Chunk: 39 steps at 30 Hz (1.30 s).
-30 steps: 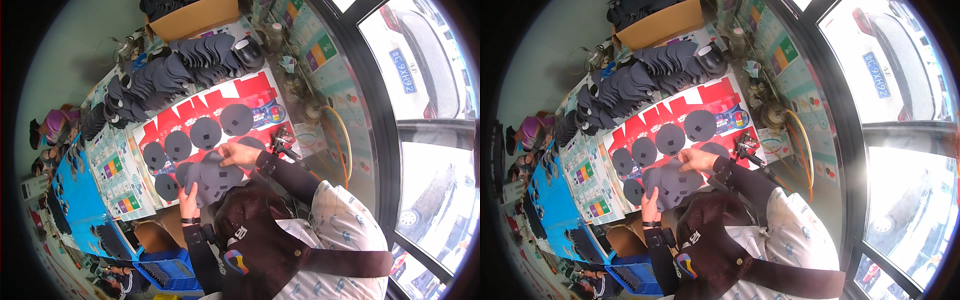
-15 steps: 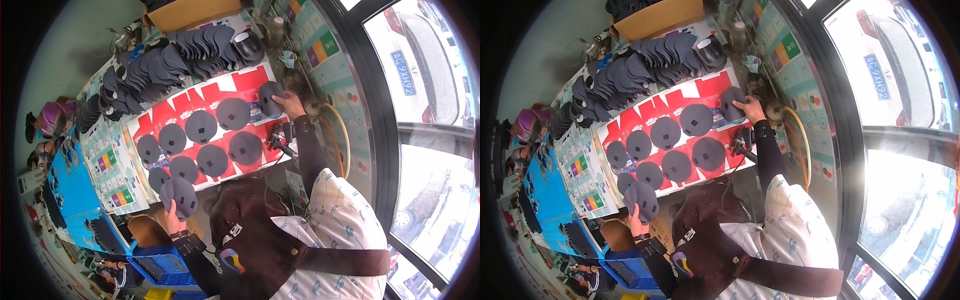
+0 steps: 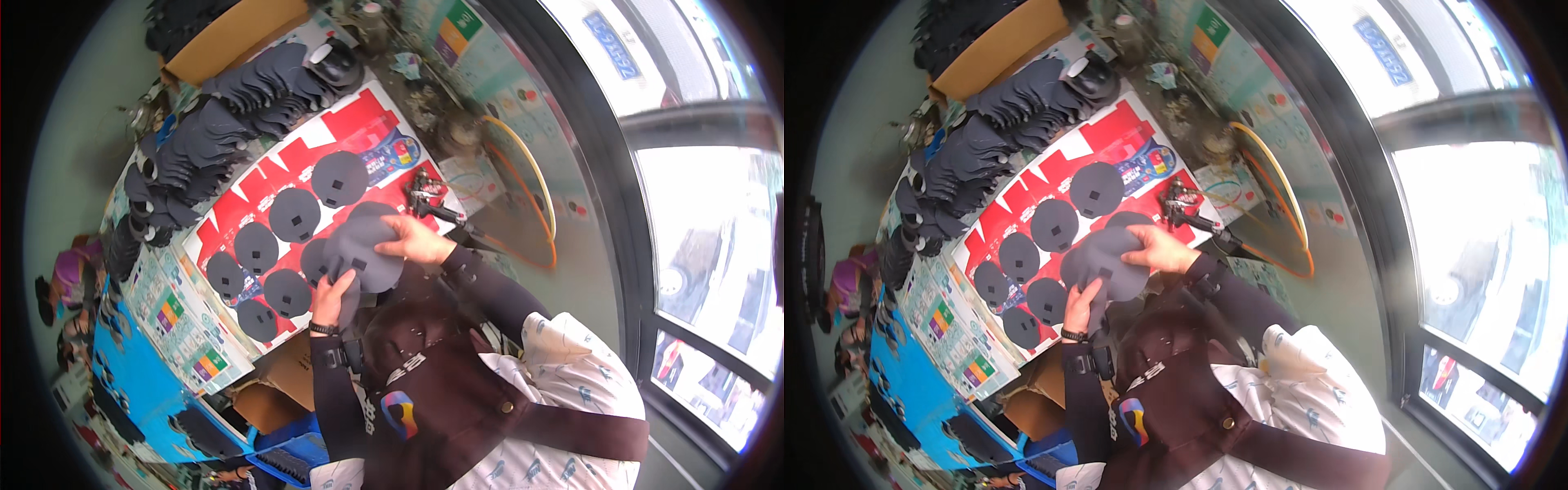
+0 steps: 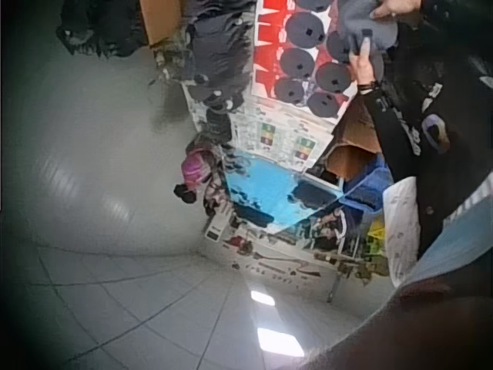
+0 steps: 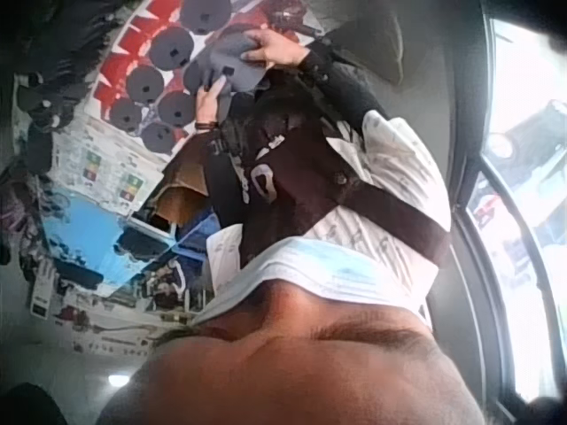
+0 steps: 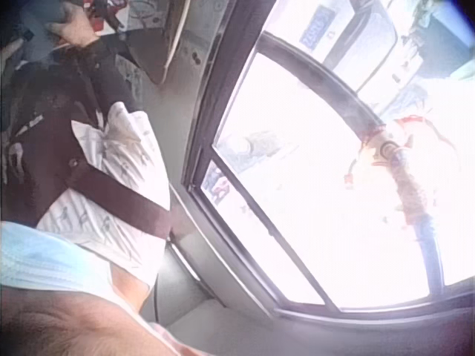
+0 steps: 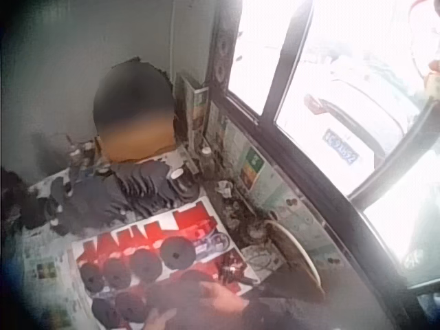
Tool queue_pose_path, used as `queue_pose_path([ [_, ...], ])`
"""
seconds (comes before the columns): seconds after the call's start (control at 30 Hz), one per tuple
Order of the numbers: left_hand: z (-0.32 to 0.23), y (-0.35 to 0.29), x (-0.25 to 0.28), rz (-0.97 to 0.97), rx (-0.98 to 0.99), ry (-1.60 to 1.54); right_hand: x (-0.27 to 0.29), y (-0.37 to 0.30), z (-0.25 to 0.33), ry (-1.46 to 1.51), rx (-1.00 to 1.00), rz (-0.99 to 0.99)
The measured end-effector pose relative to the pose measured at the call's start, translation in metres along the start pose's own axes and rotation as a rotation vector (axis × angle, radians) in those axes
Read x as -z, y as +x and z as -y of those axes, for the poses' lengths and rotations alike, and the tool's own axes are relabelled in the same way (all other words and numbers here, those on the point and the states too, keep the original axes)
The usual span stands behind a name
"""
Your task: The recorder organizes and marks various gray shoe upper components on a manufacturing assembly line.
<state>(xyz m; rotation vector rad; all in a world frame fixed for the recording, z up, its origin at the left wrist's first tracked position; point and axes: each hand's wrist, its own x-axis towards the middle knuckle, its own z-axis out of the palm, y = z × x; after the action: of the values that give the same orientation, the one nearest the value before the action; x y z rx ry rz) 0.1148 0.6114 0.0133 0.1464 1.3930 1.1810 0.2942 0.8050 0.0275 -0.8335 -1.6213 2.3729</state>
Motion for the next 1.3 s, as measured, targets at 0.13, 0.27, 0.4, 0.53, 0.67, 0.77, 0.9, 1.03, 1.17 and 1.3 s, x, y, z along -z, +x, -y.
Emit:
queue_pose_path([
  [0.13,0.024,0.012,0.004,-0.122,-0.263,0.33,0.049,-0.015,-0.03,-0.558,-0.034,-0.408],
  [0.27,0.014,0.011,0.008,-0.27,-0.238,1.054,0.081,-0.019,-0.1,-1.429,-0.003,-0.72],
  [0.4,-0.002,0.012,-0.01,-0.389,-0.523,1.13,0.088,-0.008,-0.101,-1.59,-0.06,-0.655],
  [0.53,-0.043,0.039,-0.05,-0.14,-0.421,0.82,0.092,-0.02,-0.068,-1.325,-0.003,-0.684],
  [0.67,-0.072,0.073,-0.109,0.029,-0.396,0.174,0.101,-0.079,-0.022,-0.758,0.181,-0.674],
  [0.77,-0.057,0.132,-0.149,0.078,-0.343,-0.015,0.106,-0.127,0.004,-0.533,0.066,-0.776],
  [0.9,0.031,0.226,-0.098,-0.27,-0.236,0.571,0.102,-0.139,0.007,-0.297,0.001,-0.703],
  [1.03,0.052,0.243,-0.109,-0.369,-0.19,0.791,0.116,-0.145,0.001,-0.359,-0.047,-0.697],
  [1.17,0.038,0.231,-0.117,-0.339,-0.136,0.764,0.116,-0.135,-0.005,-0.415,-0.058,-0.644],
  [1.3,0.012,0.187,-0.111,0.007,0.016,0.7,0.116,-0.127,-0.002,-0.224,-0.14,-0.605],
])
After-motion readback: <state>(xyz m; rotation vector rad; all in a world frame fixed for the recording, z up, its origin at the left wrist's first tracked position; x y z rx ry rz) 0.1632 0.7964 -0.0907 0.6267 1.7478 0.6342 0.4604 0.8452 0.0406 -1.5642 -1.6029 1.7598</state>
